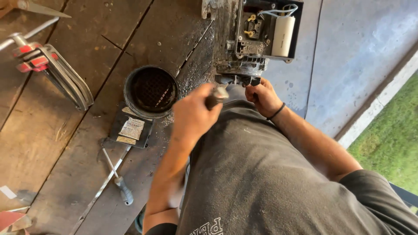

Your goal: The person uses a hammer to tap and remove a cover from a motor housing, then uses a wrench to loosen and remove a bolt. They inspect the internal components and continue tapping the housing with the hammer.

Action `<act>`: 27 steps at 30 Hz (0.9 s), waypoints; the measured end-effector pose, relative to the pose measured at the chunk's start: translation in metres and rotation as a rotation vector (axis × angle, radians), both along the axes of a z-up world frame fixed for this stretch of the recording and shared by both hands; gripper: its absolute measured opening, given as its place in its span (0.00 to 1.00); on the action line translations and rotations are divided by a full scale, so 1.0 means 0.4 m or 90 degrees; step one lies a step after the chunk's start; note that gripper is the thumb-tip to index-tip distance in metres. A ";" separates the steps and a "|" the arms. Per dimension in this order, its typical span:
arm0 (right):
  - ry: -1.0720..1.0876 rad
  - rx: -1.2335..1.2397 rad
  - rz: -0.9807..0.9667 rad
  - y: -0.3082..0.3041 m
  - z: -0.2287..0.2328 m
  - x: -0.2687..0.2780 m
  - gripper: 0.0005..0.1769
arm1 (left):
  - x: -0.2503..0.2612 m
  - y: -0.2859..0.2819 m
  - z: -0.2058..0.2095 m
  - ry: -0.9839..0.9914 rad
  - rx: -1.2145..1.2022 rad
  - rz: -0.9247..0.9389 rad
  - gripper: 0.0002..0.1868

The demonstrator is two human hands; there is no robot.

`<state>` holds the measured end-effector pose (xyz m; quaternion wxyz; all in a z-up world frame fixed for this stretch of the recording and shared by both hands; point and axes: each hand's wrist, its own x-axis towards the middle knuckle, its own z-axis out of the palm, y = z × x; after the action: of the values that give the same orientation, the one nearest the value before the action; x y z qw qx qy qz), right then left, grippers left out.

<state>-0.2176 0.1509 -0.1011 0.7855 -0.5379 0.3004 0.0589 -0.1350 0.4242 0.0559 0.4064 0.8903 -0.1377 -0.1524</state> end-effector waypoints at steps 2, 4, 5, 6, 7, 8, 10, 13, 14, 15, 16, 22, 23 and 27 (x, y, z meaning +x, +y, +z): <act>-0.001 0.010 0.003 0.010 0.042 0.010 0.06 | -0.005 -0.067 -0.046 0.018 0.061 -0.026 0.19; 0.001 0.020 0.002 0.015 0.067 0.015 0.06 | 0.007 -0.097 -0.060 0.038 0.121 -0.056 0.21; 0.005 0.020 0.014 0.016 0.072 0.019 0.06 | 0.023 -0.093 -0.049 0.074 0.115 -0.041 0.21; 0.009 0.018 0.026 0.013 0.077 0.023 0.05 | 0.040 -0.094 -0.040 0.111 0.108 -0.027 0.21; 0.008 0.019 0.019 0.004 0.095 0.049 0.05 | 0.064 -0.105 -0.038 0.110 0.110 -0.034 0.21; 0.029 0.001 0.041 0.010 0.112 0.052 0.06 | 0.069 -0.103 -0.034 0.143 0.040 -0.024 0.20; 0.044 -0.014 0.058 0.016 0.139 0.063 0.08 | 0.071 -0.095 -0.062 0.170 -0.024 -0.018 0.18; 0.075 -0.003 0.102 -0.002 0.162 0.073 0.07 | 0.071 -0.090 -0.132 0.235 -0.087 0.065 0.17; 0.077 -0.003 0.134 -0.011 0.160 0.073 0.09 | 0.077 -0.093 -0.138 0.238 -0.097 0.068 0.17; 0.079 -0.002 0.166 -0.020 0.157 0.074 0.10 | 0.083 -0.094 -0.143 0.240 -0.107 0.071 0.18; 0.082 0.006 0.166 -0.031 0.151 0.074 0.10 | 0.091 -0.101 -0.122 0.244 -0.099 0.072 0.18; 0.195 -0.143 0.357 -0.077 0.207 0.134 0.11 | 0.122 -0.130 -0.074 0.369 -0.186 0.067 0.12; 0.203 -0.171 0.356 -0.091 0.210 0.139 0.12 | 0.123 -0.142 -0.084 0.373 -0.159 0.057 0.10; 0.215 -0.247 0.361 -0.176 0.176 0.119 0.13 | 0.122 -0.193 -0.089 0.373 -0.055 0.062 0.18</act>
<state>-0.1700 0.0806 -0.0305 0.5611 -0.7212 0.2704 0.3032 -0.0863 0.3472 0.0202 0.4732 0.7959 0.0221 -0.3771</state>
